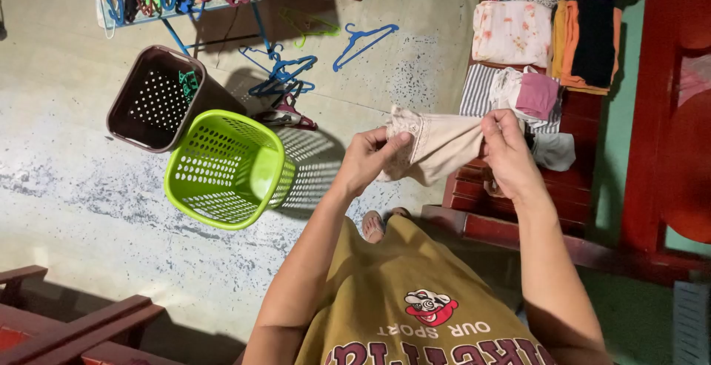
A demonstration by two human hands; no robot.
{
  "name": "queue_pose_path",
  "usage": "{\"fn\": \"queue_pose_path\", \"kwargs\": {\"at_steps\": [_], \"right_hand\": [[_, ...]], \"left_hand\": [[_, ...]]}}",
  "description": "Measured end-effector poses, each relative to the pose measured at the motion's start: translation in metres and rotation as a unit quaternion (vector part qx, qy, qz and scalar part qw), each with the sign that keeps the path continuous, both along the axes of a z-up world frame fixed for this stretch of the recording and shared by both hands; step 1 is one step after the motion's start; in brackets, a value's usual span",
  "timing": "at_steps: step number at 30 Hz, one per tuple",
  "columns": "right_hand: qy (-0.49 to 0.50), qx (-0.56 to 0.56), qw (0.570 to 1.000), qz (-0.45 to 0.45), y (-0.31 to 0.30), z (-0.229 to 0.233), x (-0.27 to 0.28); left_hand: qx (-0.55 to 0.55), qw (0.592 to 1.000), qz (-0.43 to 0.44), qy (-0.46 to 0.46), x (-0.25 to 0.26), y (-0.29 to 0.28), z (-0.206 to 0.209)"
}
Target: Sorting, folding, and hanging various pieces of laundry using plastic hangers and organizing them into a drawer.
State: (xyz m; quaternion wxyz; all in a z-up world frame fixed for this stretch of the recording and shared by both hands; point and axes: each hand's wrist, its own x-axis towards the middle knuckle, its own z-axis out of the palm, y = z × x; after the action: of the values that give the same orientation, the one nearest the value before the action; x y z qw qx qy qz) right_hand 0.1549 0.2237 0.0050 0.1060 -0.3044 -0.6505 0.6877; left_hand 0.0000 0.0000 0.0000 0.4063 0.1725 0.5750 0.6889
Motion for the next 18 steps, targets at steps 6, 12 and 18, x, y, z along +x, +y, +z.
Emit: {"fn": "queue_pose_path", "kwargs": {"at_steps": [6, 12, 18], "right_hand": [[0.014, 0.002, 1.000, 0.013, -0.014, 0.023, -0.001], [0.063, 0.018, 0.992, 0.105, -0.021, 0.048, 0.006], [0.098, 0.010, 0.990, 0.099, -0.013, 0.038, 0.014]], "left_hand": [[0.028, 0.999, -0.017, 0.033, 0.006, 0.003, -0.014], [0.035, 0.999, -0.009, -0.033, 0.009, 0.009, -0.014], [-0.020, 0.999, 0.034, 0.005, 0.015, 0.014, -0.014]]}}
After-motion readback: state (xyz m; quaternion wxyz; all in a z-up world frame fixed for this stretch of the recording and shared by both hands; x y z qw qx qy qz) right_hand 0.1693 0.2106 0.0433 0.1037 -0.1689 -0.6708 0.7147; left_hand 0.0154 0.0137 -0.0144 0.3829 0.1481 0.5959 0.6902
